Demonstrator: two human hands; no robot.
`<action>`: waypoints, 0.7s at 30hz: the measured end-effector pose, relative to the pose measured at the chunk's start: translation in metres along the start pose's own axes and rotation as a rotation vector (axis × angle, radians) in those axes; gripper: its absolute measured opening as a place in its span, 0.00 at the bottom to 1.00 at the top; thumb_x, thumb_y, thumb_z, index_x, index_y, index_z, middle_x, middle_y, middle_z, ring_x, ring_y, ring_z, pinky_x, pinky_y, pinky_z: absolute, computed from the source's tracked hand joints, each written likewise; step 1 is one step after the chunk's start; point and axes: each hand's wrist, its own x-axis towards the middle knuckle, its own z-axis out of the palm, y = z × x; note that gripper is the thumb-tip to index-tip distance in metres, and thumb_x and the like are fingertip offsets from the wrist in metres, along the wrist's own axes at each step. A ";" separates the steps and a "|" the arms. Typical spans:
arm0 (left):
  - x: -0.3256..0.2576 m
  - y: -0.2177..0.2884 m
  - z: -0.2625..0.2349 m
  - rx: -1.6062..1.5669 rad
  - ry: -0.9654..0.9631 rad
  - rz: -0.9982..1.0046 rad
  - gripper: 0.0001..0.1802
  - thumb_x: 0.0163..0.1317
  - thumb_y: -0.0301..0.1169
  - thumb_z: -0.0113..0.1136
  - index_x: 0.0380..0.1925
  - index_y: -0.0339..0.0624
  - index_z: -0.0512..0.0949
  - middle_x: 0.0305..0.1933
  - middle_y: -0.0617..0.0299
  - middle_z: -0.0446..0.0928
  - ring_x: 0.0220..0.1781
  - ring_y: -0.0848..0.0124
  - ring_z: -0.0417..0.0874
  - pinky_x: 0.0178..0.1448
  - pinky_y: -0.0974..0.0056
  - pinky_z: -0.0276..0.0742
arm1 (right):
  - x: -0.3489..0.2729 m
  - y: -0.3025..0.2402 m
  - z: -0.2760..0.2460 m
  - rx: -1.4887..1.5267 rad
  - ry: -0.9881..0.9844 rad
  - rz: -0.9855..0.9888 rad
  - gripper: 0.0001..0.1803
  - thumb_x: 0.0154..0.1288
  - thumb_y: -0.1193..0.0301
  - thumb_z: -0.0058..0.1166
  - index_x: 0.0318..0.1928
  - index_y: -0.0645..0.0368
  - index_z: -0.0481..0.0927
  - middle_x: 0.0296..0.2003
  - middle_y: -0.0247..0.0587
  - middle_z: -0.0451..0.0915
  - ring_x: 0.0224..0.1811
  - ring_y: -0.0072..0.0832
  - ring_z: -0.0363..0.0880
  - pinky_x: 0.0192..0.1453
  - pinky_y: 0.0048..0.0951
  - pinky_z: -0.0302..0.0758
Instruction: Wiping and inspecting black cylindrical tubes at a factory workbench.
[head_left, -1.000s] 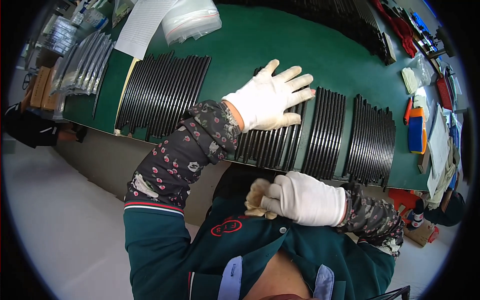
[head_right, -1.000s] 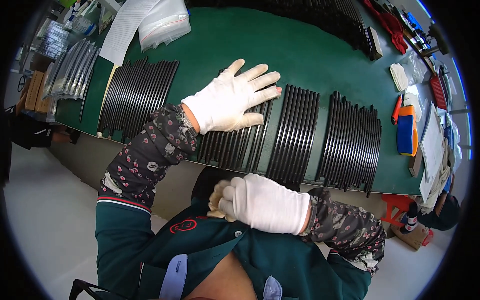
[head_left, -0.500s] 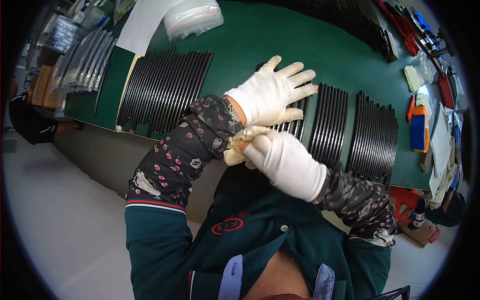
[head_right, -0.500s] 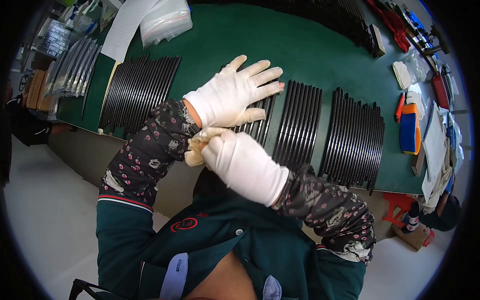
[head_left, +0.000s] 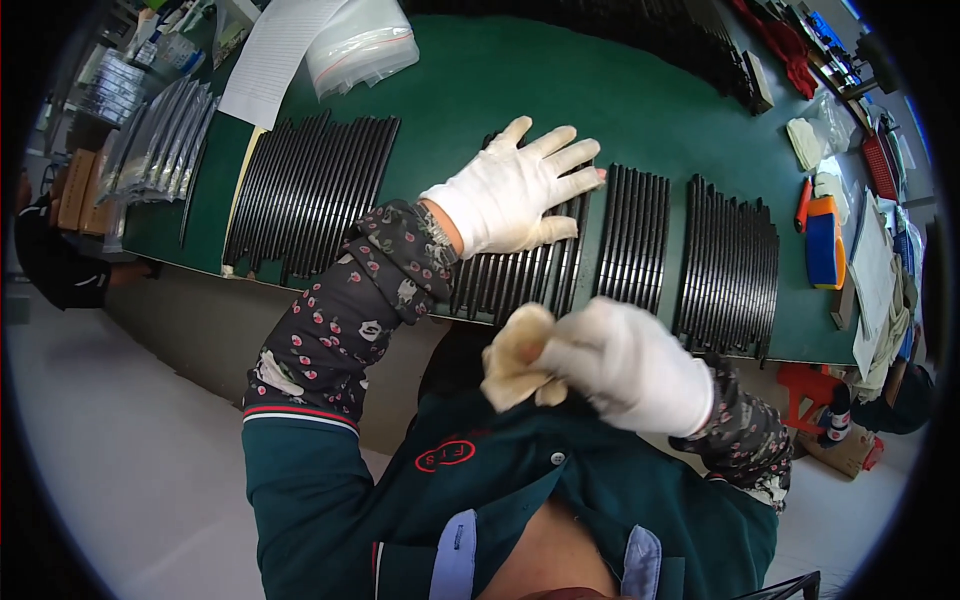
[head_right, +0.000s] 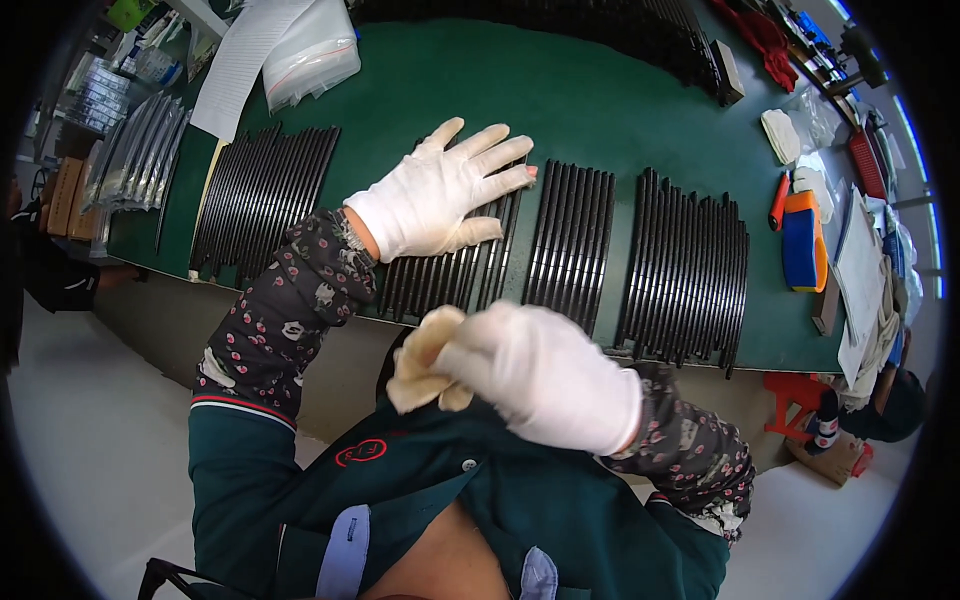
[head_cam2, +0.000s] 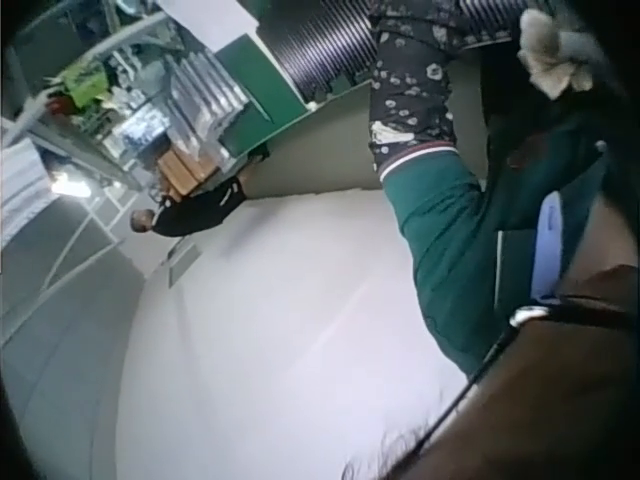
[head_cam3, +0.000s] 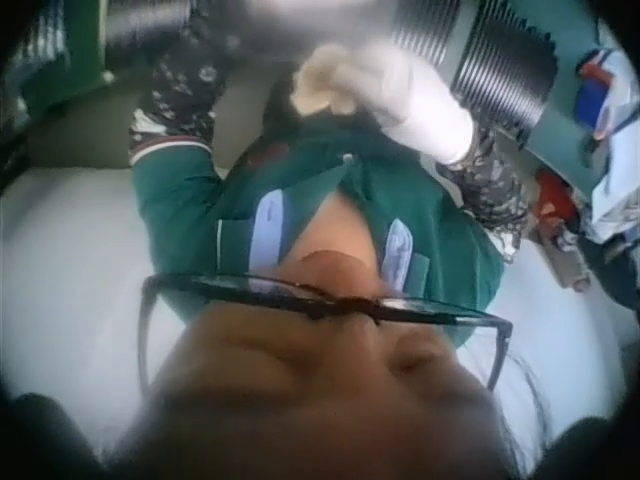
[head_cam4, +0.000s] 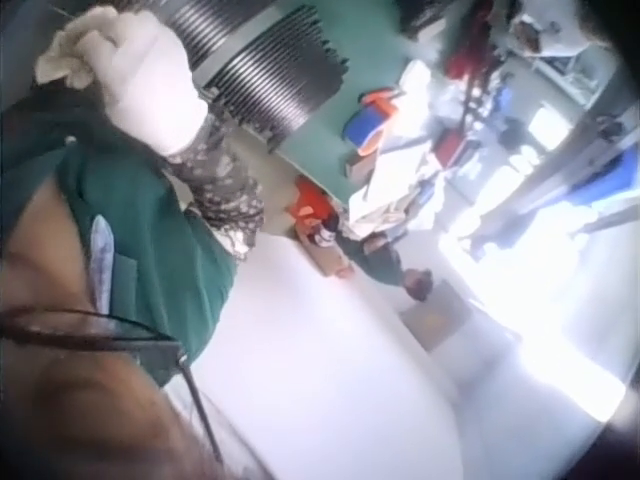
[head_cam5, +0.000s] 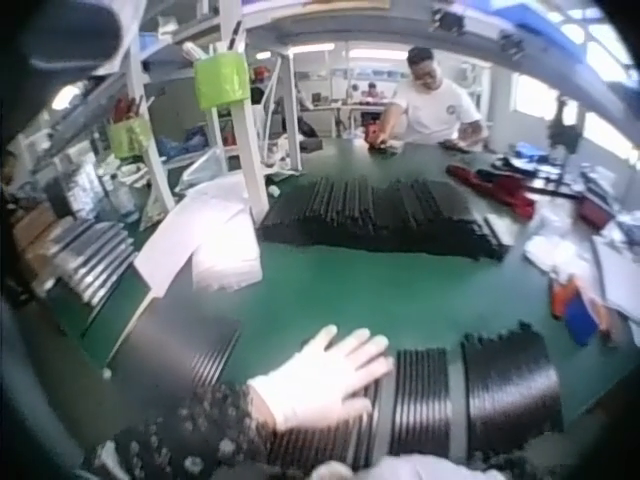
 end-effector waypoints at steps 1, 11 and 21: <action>-0.001 -0.002 0.001 0.010 -0.003 0.012 0.35 0.61 0.47 0.57 0.66 0.49 0.63 0.74 0.56 0.56 0.75 0.57 0.57 0.74 0.43 0.52 | -0.010 0.004 -0.012 0.005 0.182 0.050 0.18 0.51 0.78 0.58 0.46 0.60 0.76 0.37 0.43 0.78 0.37 0.37 0.79 0.37 0.33 0.77; 0.056 0.047 0.005 -0.237 0.042 0.274 0.33 0.61 0.45 0.60 0.65 0.50 0.65 0.71 0.55 0.61 0.75 0.54 0.56 0.73 0.39 0.51 | -0.069 0.024 -0.038 0.010 0.799 0.365 0.14 0.61 0.77 0.55 0.49 0.63 0.76 0.42 0.44 0.78 0.41 0.33 0.78 0.47 0.28 0.74; 0.039 0.012 -0.003 -0.117 0.093 0.219 0.34 0.62 0.47 0.56 0.66 0.45 0.63 0.71 0.53 0.60 0.75 0.58 0.57 0.74 0.38 0.49 | -0.068 0.036 -0.030 -0.155 0.633 0.390 0.19 0.53 0.82 0.54 0.47 0.61 0.78 0.37 0.45 0.76 0.38 0.41 0.77 0.42 0.34 0.75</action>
